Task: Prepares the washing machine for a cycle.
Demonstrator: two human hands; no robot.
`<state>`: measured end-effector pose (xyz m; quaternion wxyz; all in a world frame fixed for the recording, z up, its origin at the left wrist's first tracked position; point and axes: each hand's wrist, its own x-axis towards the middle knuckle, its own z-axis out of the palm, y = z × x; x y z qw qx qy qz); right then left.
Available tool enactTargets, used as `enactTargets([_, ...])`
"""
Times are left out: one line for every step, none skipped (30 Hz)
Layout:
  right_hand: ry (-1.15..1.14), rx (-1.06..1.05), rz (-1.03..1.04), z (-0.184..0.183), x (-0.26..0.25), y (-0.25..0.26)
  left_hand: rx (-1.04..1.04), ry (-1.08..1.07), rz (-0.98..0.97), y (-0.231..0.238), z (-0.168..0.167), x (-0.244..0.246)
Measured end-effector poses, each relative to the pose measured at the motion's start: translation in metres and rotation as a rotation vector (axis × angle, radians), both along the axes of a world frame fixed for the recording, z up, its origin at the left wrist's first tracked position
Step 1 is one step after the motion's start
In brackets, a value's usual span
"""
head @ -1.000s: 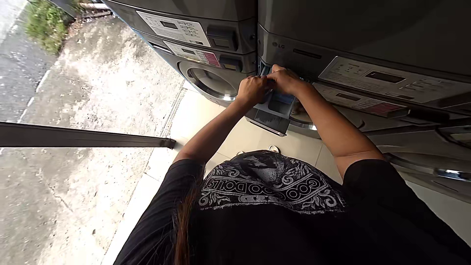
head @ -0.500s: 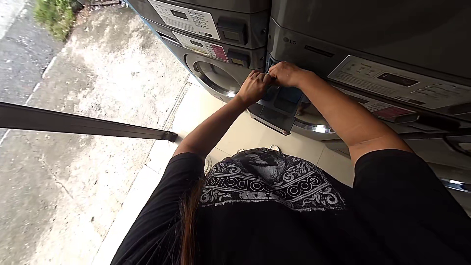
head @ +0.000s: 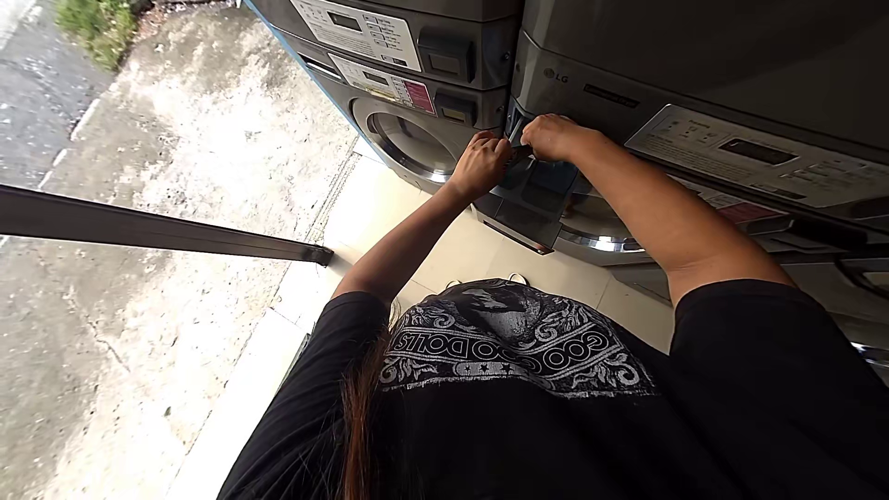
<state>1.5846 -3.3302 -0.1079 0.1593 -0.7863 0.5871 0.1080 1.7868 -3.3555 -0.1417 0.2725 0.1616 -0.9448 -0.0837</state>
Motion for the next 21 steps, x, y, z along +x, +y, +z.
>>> enactTargets([0.012,0.005,-0.015,-0.001,0.000,0.000,-0.006,0.003,-0.001,0.000,0.000,0.001])
enactTargets([0.022,0.009,-0.031,-0.001,0.001,0.001,-0.018,0.010,0.001,0.000,-0.002,0.001])
enactTargets([0.031,0.015,-0.044,0.000,0.003,0.002,-0.026,0.025,0.004,0.000,-0.003,0.002])
enactTargets([0.040,0.019,-0.054,0.001,0.003,0.004,-0.023,0.048,0.013,0.001,-0.005,0.002])
enactTargets([0.049,0.019,-0.061,0.003,0.004,0.005,-0.003,0.057,0.033,0.002,-0.005,0.003])
enactTargets([0.060,0.024,-0.071,0.006,0.004,0.007,0.053,0.028,0.062,0.002,-0.002,0.005])
enactTargets([0.073,0.032,-0.078,0.010,0.005,0.009,0.138,-0.036,0.091,0.004,0.004,0.007])
enactTargets([0.089,0.039,-0.073,0.011,0.005,0.010,0.224,-0.116,0.105,0.004,0.010,0.008])
enactTargets([0.105,0.045,-0.062,0.010,0.004,0.011,0.257,-0.175,0.115,0.004,0.011,0.009])
enactTargets([0.114,0.053,-0.052,0.009,0.005,0.012,0.257,-0.230,0.127,0.004,0.010,0.008])
enactTargets([0.109,0.055,-0.047,0.008,0.006,0.011,0.261,-0.289,0.142,0.004,0.011,0.007])
enactTargets([0.083,0.050,-0.052,0.008,0.009,0.010,0.268,-0.332,0.154,0.004,0.012,0.006])
enactTargets([0.033,0.035,-0.065,0.007,0.012,0.009,0.259,-0.342,0.161,0.004,0.012,0.004])
enactTargets([-0.041,0.012,-0.075,0.005,0.014,0.007,0.243,-0.331,0.158,0.004,0.011,0.001])
enactTargets([-0.134,-0.010,-0.075,0.002,0.015,0.004,0.213,-0.300,0.147,0.004,0.008,-0.001])
enactTargets([-0.227,-0.022,-0.076,-0.003,0.017,0.002,0.182,-0.257,0.130,0.003,0.004,-0.001])
enactTargets([-0.297,-0.027,-0.077,-0.008,0.016,0.000,0.154,-0.212,0.116,0.001,-0.002,-0.001])
enactTargets([-0.351,-0.029,-0.070,-0.014,0.015,0.000,0.128,-0.164,0.105,0.000,-0.008,0.000])
enactTargets([-0.382,-0.038,-0.052,-0.018,0.015,0.000,0.103,-0.121,0.092,-0.001,-0.014,0.002])
enactTargets([-0.389,-0.055,-0.022,-0.021,0.015,-0.001,0.080,-0.076,0.078,-0.003,-0.018,0.003])
enactTargets([-0.383,-0.073,0.017,-0.022,0.014,-0.002,0.065,-0.038,0.067,-0.004,-0.020,0.004])
